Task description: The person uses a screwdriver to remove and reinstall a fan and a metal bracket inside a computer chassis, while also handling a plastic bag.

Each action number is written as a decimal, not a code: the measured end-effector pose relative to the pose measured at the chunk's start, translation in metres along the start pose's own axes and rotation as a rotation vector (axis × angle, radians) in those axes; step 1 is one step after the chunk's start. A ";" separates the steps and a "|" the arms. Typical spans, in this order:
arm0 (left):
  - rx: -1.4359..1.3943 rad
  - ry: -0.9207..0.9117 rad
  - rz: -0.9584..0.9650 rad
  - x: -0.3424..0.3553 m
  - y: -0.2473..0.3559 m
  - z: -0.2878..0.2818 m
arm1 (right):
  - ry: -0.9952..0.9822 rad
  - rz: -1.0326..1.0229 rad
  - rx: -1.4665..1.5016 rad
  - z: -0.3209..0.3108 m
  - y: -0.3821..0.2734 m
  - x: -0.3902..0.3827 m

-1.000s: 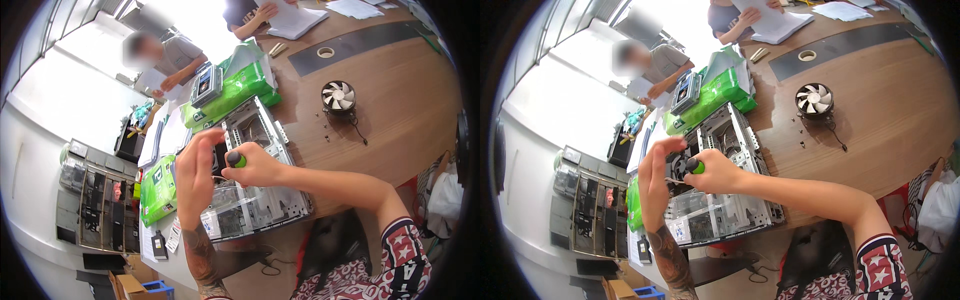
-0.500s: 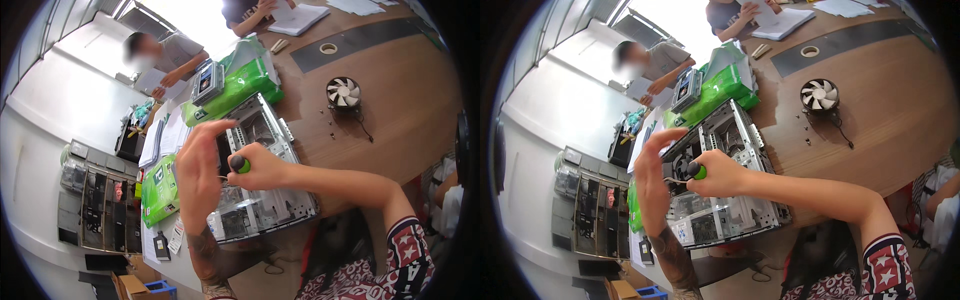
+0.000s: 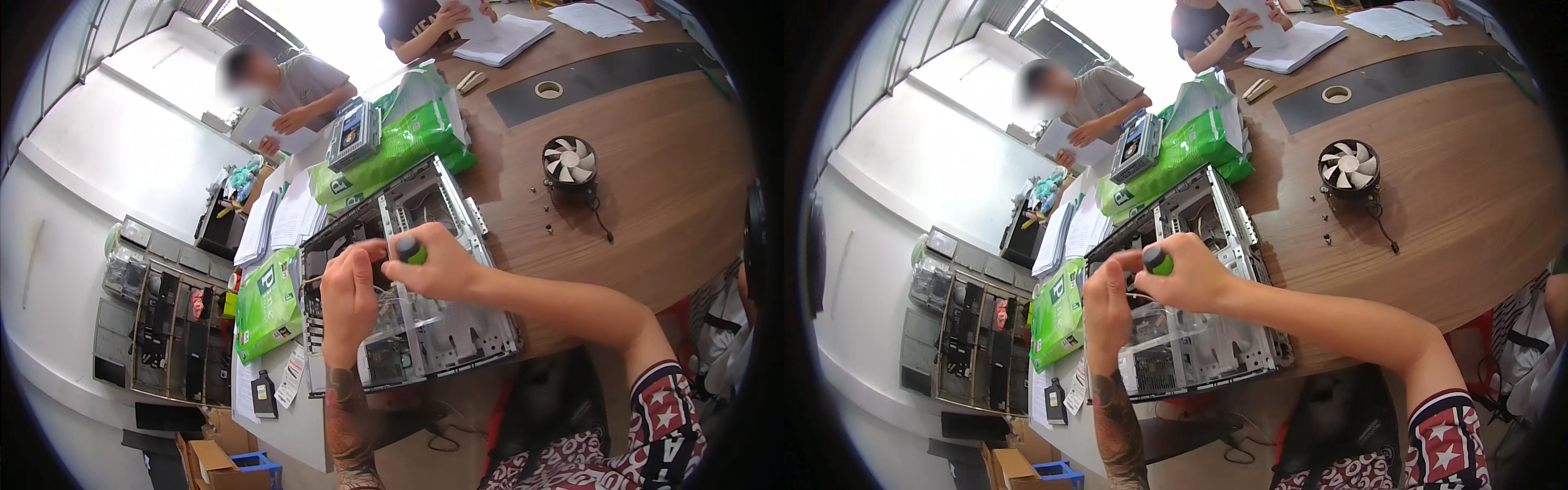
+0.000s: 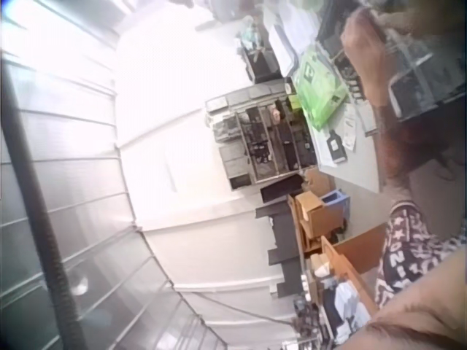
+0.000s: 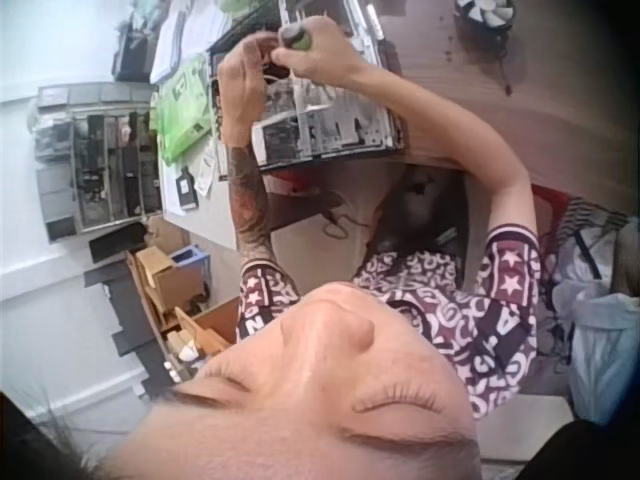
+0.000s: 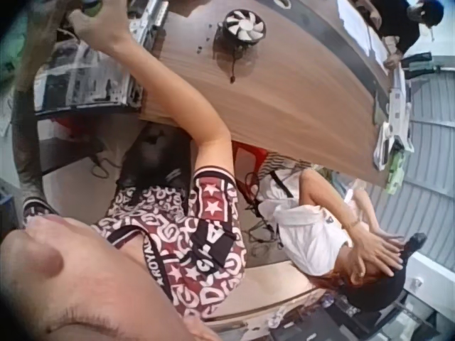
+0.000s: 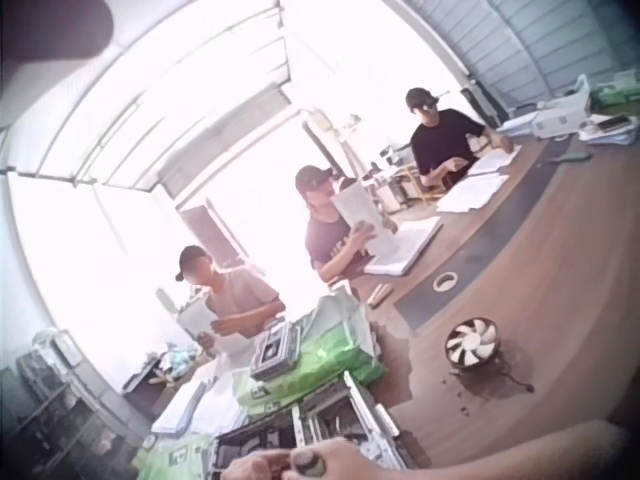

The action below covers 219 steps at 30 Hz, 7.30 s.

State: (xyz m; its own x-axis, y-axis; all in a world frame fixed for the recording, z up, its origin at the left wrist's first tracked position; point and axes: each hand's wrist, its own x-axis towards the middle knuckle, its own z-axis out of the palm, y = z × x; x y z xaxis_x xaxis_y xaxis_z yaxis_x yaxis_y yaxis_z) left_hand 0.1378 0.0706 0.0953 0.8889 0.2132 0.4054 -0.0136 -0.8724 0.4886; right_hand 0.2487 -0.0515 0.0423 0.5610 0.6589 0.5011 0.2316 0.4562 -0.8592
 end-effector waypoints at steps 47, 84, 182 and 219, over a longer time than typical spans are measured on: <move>0.799 0.295 0.018 0.038 -0.070 0.000 | 0.154 -0.473 -0.723 -0.040 -0.001 -0.034; 0.001 0.367 0.033 0.024 -0.049 -0.016 | 0.239 -0.660 -0.576 -0.055 0.015 -0.049; 0.211 0.121 0.148 0.014 -0.026 0.006 | 0.696 0.651 -2.359 -0.312 -0.107 -0.228; 0.106 0.187 0.162 0.014 -0.018 0.007 | 0.628 -0.481 -1.361 -0.178 -0.070 -0.144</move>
State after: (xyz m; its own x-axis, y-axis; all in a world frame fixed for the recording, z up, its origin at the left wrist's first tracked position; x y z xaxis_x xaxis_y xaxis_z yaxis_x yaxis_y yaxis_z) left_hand 0.1538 0.0863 0.0871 0.7787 0.1363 0.6124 -0.0916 -0.9410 0.3259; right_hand 0.2934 -0.2847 0.0121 0.3747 0.1151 0.9200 0.7978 -0.5455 -0.2567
